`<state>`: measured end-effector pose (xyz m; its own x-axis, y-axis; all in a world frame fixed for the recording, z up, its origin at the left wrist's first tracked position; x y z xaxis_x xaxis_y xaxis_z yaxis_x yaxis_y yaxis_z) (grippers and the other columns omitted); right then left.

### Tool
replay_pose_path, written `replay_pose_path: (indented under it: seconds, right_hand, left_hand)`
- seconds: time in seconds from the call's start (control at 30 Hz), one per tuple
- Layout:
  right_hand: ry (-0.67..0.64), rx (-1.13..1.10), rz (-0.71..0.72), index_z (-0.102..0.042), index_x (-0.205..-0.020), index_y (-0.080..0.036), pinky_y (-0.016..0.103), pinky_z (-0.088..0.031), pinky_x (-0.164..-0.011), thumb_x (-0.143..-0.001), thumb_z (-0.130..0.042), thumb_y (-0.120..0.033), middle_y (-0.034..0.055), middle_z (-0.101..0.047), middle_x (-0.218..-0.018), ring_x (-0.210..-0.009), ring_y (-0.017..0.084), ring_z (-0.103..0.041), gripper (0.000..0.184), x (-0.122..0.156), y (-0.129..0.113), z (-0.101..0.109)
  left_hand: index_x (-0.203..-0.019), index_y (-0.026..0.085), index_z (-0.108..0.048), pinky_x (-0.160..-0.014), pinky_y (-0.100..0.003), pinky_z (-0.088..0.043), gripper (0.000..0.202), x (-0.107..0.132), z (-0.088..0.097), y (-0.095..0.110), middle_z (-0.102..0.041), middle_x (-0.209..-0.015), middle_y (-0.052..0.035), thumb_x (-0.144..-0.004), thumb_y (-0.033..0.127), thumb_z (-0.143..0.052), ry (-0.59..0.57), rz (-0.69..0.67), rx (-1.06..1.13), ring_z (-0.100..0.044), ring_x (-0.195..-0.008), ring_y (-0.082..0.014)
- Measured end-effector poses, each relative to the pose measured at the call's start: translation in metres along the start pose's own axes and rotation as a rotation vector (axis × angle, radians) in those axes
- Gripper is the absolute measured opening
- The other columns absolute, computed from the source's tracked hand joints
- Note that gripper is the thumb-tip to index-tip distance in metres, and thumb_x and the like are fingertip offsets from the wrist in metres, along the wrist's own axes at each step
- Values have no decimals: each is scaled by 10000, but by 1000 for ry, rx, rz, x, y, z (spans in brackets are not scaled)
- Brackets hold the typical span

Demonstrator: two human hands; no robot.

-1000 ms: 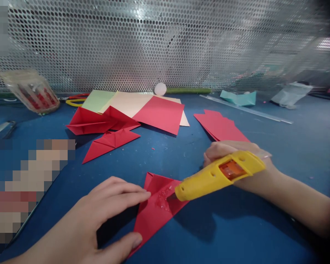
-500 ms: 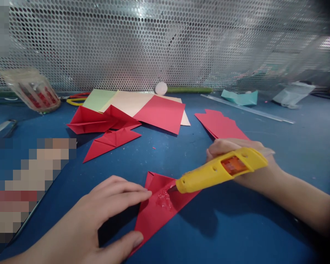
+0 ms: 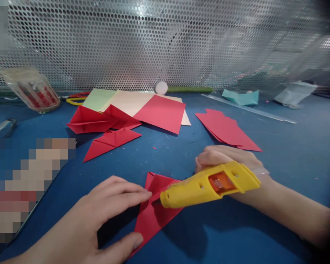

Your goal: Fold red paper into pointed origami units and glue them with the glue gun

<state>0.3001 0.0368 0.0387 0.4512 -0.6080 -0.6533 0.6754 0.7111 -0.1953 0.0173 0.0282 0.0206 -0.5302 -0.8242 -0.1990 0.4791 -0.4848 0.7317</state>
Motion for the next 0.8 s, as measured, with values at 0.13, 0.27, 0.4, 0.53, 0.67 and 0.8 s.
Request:
replay_pose_path:
  seconds: [0.13,0.27,0.4,0.53,0.67,0.8]
  right_hand:
    - [-37,9,-24,-526,-898,-306,233,-421,-462,-950,-604,-189,-78,-650,-661,-470,143,-606,150,1,9,4]
    - [-40,21,-27,-504,-923,-310,216,-411,-461,-933,-594,-169,-89,-641,-671,-475,132,-608,168,1,9,6]
    - [-31,32,-4,-480,-939,-313,201,-434,-477,-999,-567,-210,-100,-630,-674,-475,120,-609,147,-1,3,3]
    - [-26,88,-20,-489,-948,-317,218,-424,-477,-997,-575,-204,-94,-636,-678,-475,132,-605,150,-1,7,5]
    - [-32,151,-40,-521,-933,-323,263,-372,-450,-990,-587,-218,-77,-669,-671,-453,156,-593,137,4,17,12]
    - [-40,190,-59,-562,-898,-325,298,-366,-435,-1017,-597,-302,-52,-695,-654,-426,178,-601,126,7,26,16]
  left_hand:
    - [-1323,647,-750,-1015,-263,-640,537,0,0,0,-838,-1230,143,-911,307,-812,-7,-16,-27,-809,-1128,-168]
    - [-1351,595,-765,-995,-273,-653,516,-1,0,2,-841,-1248,94,-930,296,-793,-17,-40,-19,-816,-1115,-186]
    - [-1328,645,-745,-1005,-233,-634,549,-1,0,1,-835,-1263,143,-916,285,-799,6,-29,-16,-812,-1133,-153]
    - [-1332,662,-736,-1021,-241,-627,550,1,0,0,-834,-1266,152,-917,307,-803,4,-32,-23,-809,-1137,-154]
    - [-1364,587,-768,-998,-294,-654,497,1,0,-3,-840,-1273,74,-930,348,-811,-26,-7,-51,-811,-1132,-208]
    - [-1389,578,-759,-1006,-295,-650,502,1,0,-3,-840,-1279,69,-940,357,-810,-36,-19,-46,-809,-1128,-208]
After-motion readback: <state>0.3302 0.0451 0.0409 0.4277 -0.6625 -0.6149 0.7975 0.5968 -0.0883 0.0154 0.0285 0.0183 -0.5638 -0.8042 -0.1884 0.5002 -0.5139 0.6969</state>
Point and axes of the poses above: each hand's wrist, its own x-axis away from the middle knuckle, its own z-axis out of the back of the hand, y = z × x, the point moved 5 cm from there along -x, towards the middle knuckle
